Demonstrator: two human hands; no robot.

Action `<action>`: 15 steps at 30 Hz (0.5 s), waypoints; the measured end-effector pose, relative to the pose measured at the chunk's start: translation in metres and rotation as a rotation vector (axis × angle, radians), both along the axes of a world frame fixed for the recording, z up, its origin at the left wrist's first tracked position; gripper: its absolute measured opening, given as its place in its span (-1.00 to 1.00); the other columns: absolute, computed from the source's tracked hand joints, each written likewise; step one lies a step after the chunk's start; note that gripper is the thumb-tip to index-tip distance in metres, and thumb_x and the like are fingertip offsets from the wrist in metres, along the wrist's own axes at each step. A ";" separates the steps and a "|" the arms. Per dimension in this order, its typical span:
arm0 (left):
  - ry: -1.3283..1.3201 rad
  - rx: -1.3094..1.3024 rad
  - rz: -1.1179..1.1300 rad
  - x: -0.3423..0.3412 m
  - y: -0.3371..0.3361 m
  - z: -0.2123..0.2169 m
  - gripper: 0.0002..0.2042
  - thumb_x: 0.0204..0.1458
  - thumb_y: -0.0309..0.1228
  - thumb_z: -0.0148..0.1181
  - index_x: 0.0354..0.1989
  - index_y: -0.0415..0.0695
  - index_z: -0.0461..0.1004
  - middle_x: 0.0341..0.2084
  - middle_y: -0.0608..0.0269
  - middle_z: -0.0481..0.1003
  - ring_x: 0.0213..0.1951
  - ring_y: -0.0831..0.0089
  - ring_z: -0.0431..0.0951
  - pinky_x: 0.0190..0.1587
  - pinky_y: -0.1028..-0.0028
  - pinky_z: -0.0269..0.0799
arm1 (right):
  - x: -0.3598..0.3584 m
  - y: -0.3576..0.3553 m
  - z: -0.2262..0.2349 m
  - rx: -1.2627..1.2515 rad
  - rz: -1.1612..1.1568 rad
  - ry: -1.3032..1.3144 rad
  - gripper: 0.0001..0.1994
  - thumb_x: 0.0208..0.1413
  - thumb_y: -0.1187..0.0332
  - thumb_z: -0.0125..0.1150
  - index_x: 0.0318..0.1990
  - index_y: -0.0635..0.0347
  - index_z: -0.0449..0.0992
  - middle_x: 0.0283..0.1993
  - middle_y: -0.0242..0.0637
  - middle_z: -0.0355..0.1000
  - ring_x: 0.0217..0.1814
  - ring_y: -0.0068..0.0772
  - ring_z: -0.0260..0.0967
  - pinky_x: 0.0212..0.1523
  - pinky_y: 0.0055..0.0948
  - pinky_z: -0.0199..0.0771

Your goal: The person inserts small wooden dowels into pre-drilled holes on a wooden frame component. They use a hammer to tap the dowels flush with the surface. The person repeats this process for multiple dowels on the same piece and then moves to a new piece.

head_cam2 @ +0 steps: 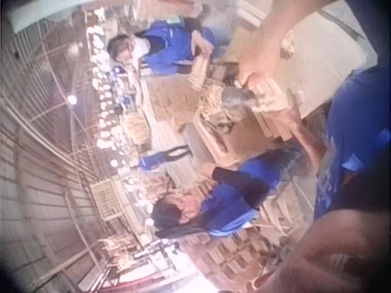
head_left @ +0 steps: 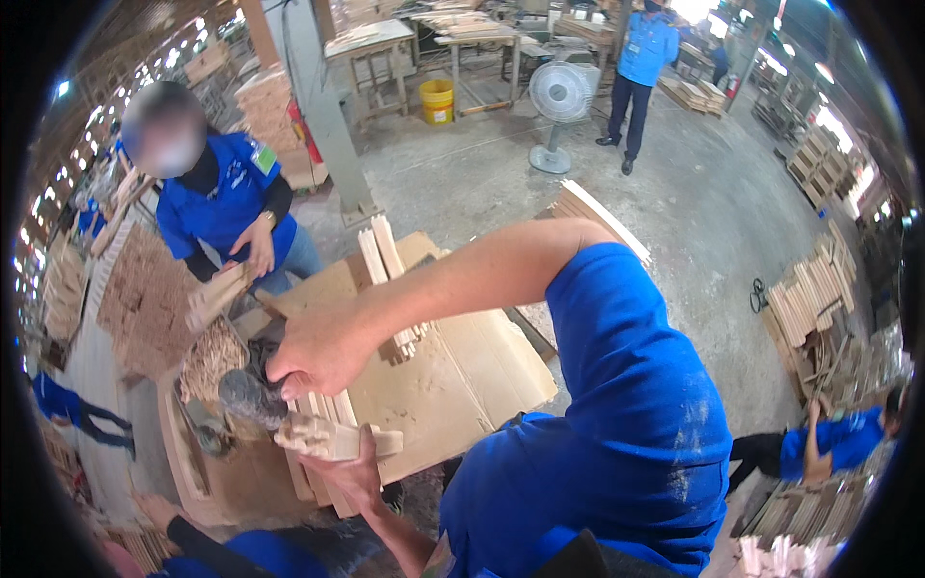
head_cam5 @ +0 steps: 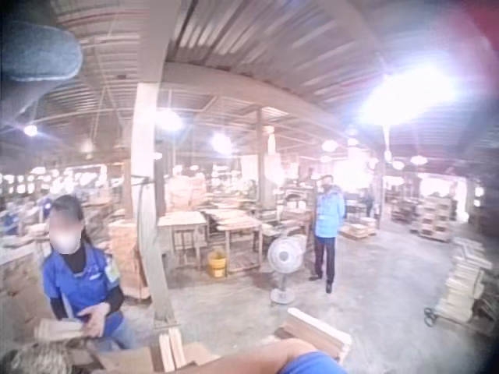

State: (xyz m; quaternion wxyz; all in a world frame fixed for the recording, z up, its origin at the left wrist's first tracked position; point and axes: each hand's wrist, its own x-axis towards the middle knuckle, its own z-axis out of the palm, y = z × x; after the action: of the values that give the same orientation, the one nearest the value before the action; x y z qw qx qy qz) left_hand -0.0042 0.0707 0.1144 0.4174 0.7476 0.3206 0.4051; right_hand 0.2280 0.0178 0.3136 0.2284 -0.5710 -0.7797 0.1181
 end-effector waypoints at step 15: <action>-0.017 -0.074 -0.100 0.064 -0.002 0.030 0.06 -0.23 -0.32 0.65 0.42 -0.27 0.02 0.20 -0.10 0.38 0.17 0.10 0.53 0.22 0.18 0.49 | 0.019 -0.080 -0.020 -0.061 -0.346 0.242 -0.70 0.42 0.19 0.20 0.12 0.17 0.53 -0.34 0.04 0.57 -0.31 0.10 0.59 -0.31 -0.08 0.51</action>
State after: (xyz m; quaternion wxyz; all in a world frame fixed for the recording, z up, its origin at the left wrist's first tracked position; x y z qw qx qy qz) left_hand 0.0602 0.0690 0.1445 0.4674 0.7431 0.2940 0.3781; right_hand 0.2469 -0.0622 0.2935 0.3198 -0.6846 -0.6329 0.1686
